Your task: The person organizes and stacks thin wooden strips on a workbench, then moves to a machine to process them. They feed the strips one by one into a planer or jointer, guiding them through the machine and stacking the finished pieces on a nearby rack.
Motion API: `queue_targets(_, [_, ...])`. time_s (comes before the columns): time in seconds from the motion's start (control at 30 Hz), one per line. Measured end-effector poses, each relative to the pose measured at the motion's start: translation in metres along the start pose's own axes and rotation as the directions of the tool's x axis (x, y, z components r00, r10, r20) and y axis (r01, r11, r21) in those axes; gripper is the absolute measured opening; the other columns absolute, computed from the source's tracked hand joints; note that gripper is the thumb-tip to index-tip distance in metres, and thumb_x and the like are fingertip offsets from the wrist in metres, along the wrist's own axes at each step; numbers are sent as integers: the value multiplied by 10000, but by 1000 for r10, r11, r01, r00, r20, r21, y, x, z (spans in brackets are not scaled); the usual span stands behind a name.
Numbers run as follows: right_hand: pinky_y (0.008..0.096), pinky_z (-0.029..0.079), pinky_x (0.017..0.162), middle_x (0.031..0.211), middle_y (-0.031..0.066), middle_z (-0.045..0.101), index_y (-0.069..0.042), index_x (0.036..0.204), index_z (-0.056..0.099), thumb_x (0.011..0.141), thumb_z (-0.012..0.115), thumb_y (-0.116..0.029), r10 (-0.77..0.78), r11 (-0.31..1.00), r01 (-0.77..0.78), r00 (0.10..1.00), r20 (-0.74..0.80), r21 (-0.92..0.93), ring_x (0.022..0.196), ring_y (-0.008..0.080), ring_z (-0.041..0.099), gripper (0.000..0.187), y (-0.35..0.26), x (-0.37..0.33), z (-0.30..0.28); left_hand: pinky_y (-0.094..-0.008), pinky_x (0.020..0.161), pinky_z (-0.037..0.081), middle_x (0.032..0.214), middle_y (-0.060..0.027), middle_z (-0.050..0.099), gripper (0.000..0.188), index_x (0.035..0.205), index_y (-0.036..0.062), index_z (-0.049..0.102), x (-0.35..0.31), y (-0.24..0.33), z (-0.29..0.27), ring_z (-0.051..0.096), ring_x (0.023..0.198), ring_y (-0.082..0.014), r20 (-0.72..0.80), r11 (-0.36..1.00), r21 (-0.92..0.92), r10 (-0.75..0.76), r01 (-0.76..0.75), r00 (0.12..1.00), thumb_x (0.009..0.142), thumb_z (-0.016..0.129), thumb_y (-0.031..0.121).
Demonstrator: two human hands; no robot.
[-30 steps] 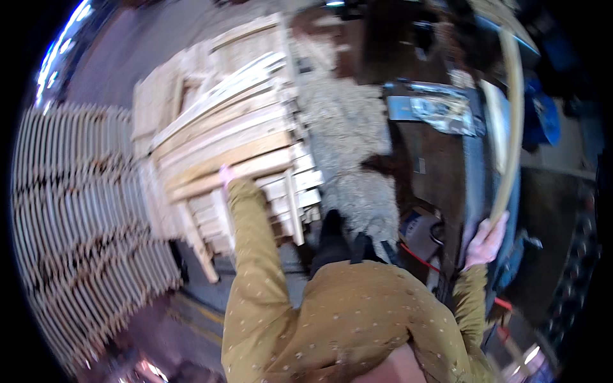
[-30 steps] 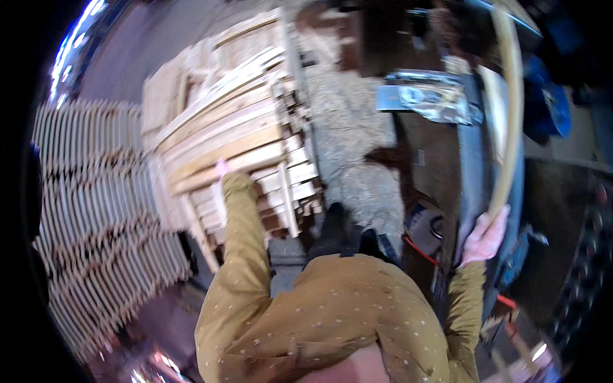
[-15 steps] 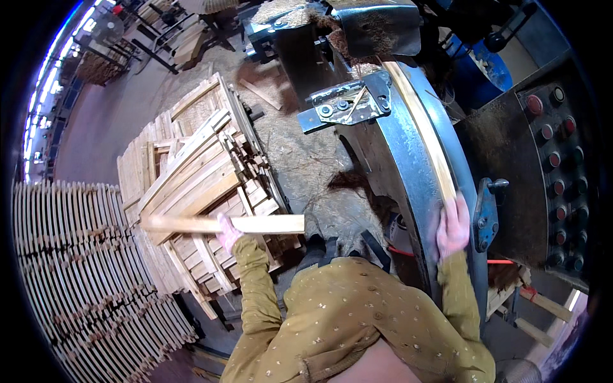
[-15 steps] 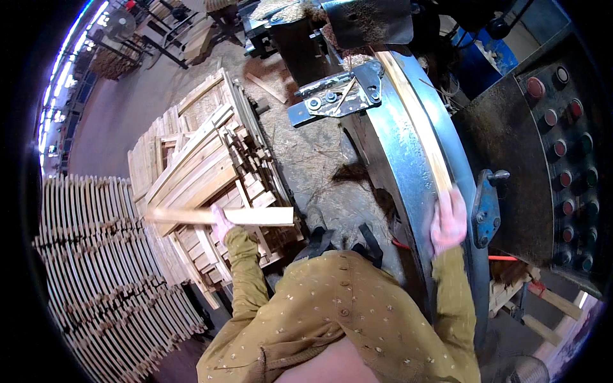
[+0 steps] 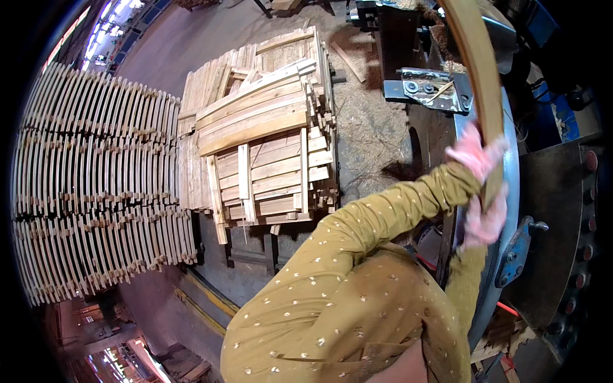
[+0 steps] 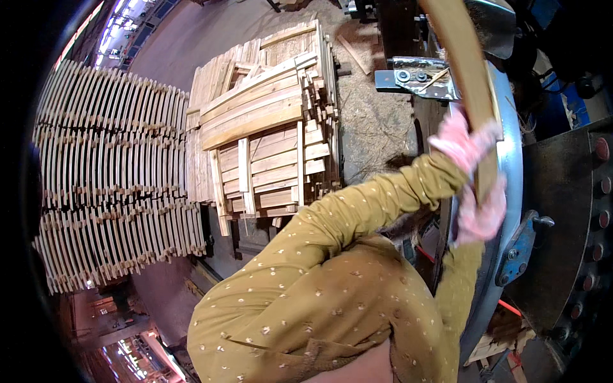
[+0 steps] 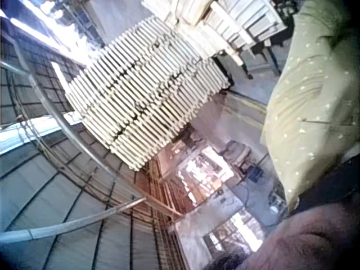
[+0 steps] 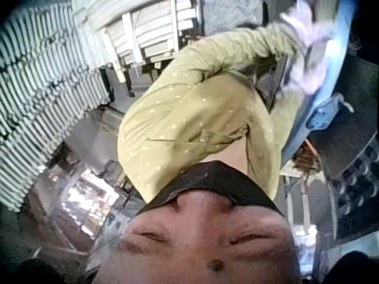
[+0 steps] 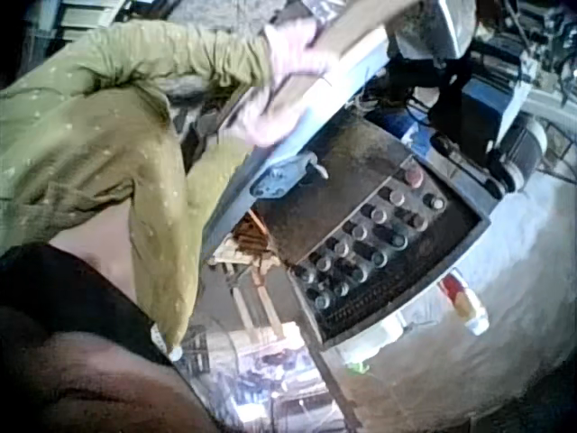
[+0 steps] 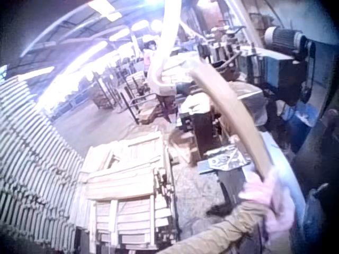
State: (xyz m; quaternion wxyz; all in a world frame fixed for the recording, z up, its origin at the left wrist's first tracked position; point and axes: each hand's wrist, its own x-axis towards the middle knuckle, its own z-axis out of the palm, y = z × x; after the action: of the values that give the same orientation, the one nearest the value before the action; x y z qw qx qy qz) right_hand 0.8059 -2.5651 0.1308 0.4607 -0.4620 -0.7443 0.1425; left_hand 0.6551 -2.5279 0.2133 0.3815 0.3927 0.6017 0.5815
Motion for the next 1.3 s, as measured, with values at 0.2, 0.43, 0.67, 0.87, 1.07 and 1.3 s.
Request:
queue_targets(0.2, [456,459,895,1199,243,590,40,1318,484,938,549,-360,536,545,-151,819,204,-825,1028,410,582,556,-20,-223,-171,-375,915,491,1097,-189,638,495,1214,27,569,-60,-159,-90,610,1037,-266,372,966,243,-173,85,912,831,670,323])
queue_targets(0.43, [465,438,925,1242,281,542,41,1346,449,952,521,-368,500,448,-190,863,69,-874,1078,419,551,572,-20,-173,-127,-391,919,424,1243,-223,542,714,1352,-65,368,-27,-229,-351,538,1080,-317,-856,736,92,-285,670,431,896,606,431])
queue_targets(0.67, [417,376,1034,1354,269,474,27,1402,375,956,510,-369,180,749,-132,984,7,-650,1237,409,468,612,61,25,13,-404,826,514,1225,-193,556,707,1348,-13,396,46,-237,-472,603,973,-291,-641,657,-721,-753,219,150,896,552,508])
queue_targets(0.87, [407,366,1047,1349,248,483,3,1402,398,939,565,-283,247,789,-198,969,4,-582,1227,405,471,569,49,42,46,-411,945,479,1275,-209,527,883,1368,-29,390,49,-300,-519,544,1135,-319,-664,730,-680,-652,67,366,791,671,578])
queue_targets(1.07, [413,380,1034,1356,237,475,13,1393,413,946,532,-231,406,627,-144,899,163,-766,1208,407,483,523,-16,-107,-63,-405,897,494,1203,-188,577,825,1326,-9,455,-25,-277,-485,579,1052,-305,-669,727,-632,-687,268,286,783,688,567])
queue_targets(1.3, [468,312,1096,1415,254,393,3,1407,374,946,502,-256,372,606,-133,919,132,-785,1294,429,388,544,-31,-236,-156,-397,842,512,1119,-163,635,760,1278,14,531,-43,-221,-417,620,954,-288,-822,682,-375,-558,628,116,773,708,554])
